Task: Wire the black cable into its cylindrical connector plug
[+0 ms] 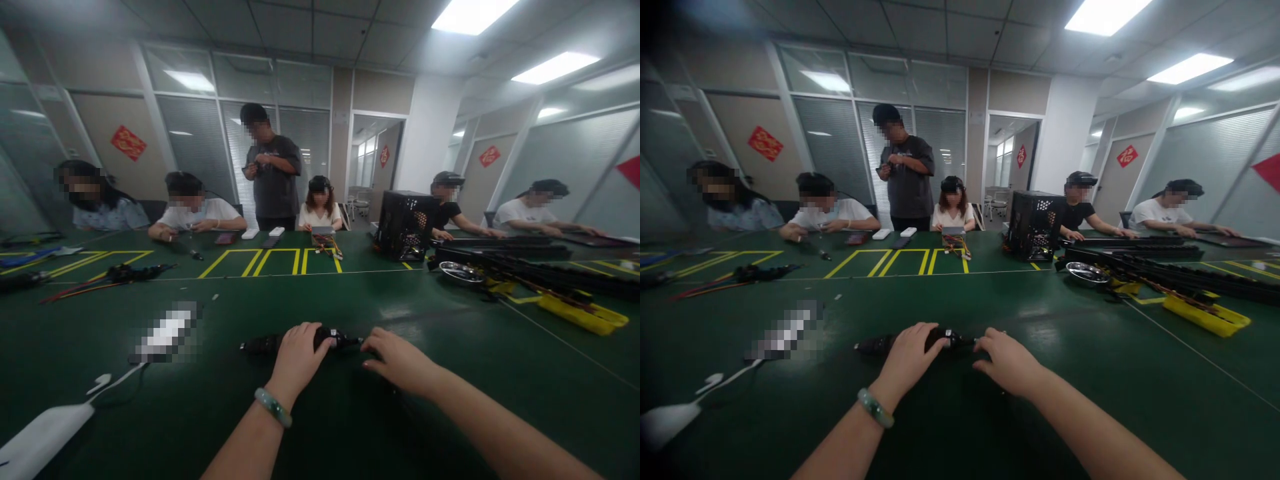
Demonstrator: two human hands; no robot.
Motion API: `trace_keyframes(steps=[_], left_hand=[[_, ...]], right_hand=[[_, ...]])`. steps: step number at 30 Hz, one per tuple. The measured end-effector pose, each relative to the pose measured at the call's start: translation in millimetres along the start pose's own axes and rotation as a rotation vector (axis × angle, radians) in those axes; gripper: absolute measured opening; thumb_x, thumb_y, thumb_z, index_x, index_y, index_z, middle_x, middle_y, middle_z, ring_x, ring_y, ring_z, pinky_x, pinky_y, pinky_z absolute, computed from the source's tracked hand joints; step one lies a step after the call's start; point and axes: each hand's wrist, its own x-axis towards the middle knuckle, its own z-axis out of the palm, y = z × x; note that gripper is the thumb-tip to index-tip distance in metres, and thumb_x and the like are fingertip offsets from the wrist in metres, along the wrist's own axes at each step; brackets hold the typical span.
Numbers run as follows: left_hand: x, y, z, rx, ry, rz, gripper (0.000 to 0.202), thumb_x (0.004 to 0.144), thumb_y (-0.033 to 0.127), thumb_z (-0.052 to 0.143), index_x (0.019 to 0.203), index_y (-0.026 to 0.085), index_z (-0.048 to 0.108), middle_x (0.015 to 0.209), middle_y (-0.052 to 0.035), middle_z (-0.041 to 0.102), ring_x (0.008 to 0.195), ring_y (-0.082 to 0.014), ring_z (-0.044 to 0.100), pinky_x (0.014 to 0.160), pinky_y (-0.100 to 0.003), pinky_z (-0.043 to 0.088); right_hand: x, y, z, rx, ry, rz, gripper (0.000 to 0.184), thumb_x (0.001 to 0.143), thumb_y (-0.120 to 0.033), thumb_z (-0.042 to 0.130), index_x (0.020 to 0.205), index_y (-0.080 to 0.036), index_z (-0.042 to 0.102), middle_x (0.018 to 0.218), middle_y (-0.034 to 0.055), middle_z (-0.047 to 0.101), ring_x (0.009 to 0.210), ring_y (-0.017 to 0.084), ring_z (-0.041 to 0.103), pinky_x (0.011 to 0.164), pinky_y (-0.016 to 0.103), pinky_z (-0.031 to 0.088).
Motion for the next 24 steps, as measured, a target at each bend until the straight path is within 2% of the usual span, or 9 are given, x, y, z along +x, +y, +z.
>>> trace_keyframes(steps=[3, 7, 9, 12, 17, 20, 24], left_hand=[[-1.5, 2.8, -5.3, -0.030, -0.042, -0.034, 0.043, 0.085, 0.054, 0.052, 0.112, 0.021, 0.059, 0.112, -0.0077, 0.061, 0.104, -0.0264, 0.056, 0.090, -0.039, 0.043], [-9.7, 7.3, -11.7, -0.038, -0.104, -0.001, 0.037, 0.077, 0.048, 0.066, 0.105, 0.024, 0.058, 0.109, -0.0032, 0.060, 0.098, -0.0234, 0.058, 0.081, -0.033, 0.045], [-14.2, 11.5, -13.2, -0.024, -0.141, 0.040, 0.037, 0.078, 0.045, 0.066, 0.108, 0.026, 0.057, 0.111, -0.0021, 0.059, 0.098, -0.0228, 0.057, 0.081, -0.033, 0.045], [-17.0, 17.3, -11.8, -0.011, -0.160, 0.113, 0.053, 0.076, 0.049, 0.067, 0.123, 0.029, 0.050, 0.117, -0.0019, 0.058, 0.108, -0.0248, 0.053, 0.091, -0.038, 0.040], [-15.0, 19.7, -6.0, 0.011, -0.206, 0.195, 0.048, 0.079, 0.062, 0.058, 0.112, 0.026, 0.059, 0.109, -0.0035, 0.061, 0.101, -0.0250, 0.055, 0.091, -0.039, 0.039], [-14.9, 19.8, -4.7, 0.045, -0.200, 0.204, 0.042, 0.083, 0.057, 0.057, 0.110, 0.025, 0.058, 0.105, -0.0041, 0.062, 0.098, -0.0246, 0.056, 0.087, -0.038, 0.041], [-15.2, 20.1, -4.8, 0.048, -0.200, 0.226, 0.043, 0.077, 0.051, 0.067, 0.108, 0.024, 0.057, 0.106, -0.0028, 0.059, 0.099, -0.0233, 0.053, 0.086, -0.035, 0.042]], right_hand=[[-20.3, 2.7, 3.4, -0.020, -0.094, 0.104, 0.030, 0.077, -0.041, 0.068, 0.103, -0.026, 0.064, 0.102, 0.0034, 0.060, 0.090, 0.024, 0.060, 0.074, 0.033, 0.046], [-28.9, -3.5, 12.3, -0.063, -0.098, 0.174, 0.018, 0.077, -0.037, 0.066, 0.087, -0.023, 0.063, 0.092, 0.0041, 0.062, 0.084, 0.024, 0.061, 0.069, 0.033, 0.046], [-29.6, -5.4, 13.0, -0.073, -0.067, 0.224, 0.018, 0.076, -0.032, 0.067, 0.090, -0.022, 0.063, 0.095, 0.0055, 0.062, 0.086, 0.025, 0.061, 0.071, 0.033, 0.046], [-29.7, -2.4, 12.2, -0.077, -0.062, 0.278, 0.021, 0.076, -0.027, 0.066, 0.096, -0.021, 0.062, 0.097, 0.0073, 0.064, 0.088, 0.025, 0.062, 0.072, 0.033, 0.047], [-26.1, 5.4, 15.3, -0.076, -0.141, 0.298, 0.007, 0.075, -0.025, 0.061, 0.078, -0.021, 0.066, 0.082, 0.0048, 0.067, 0.074, 0.022, 0.064, 0.058, 0.029, 0.044], [-22.0, 3.9, 19.4, -0.089, -0.143, 0.291, 0.007, 0.072, -0.021, 0.061, 0.074, -0.021, 0.068, 0.078, 0.0039, 0.067, 0.070, 0.021, 0.064, 0.055, 0.027, 0.042], [-14.3, 2.4, 21.9, -0.068, -0.211, 0.246, 0.010, 0.071, -0.019, 0.061, 0.074, -0.021, 0.070, 0.077, 0.0032, 0.068, 0.070, 0.020, 0.064, 0.056, 0.026, 0.042]])
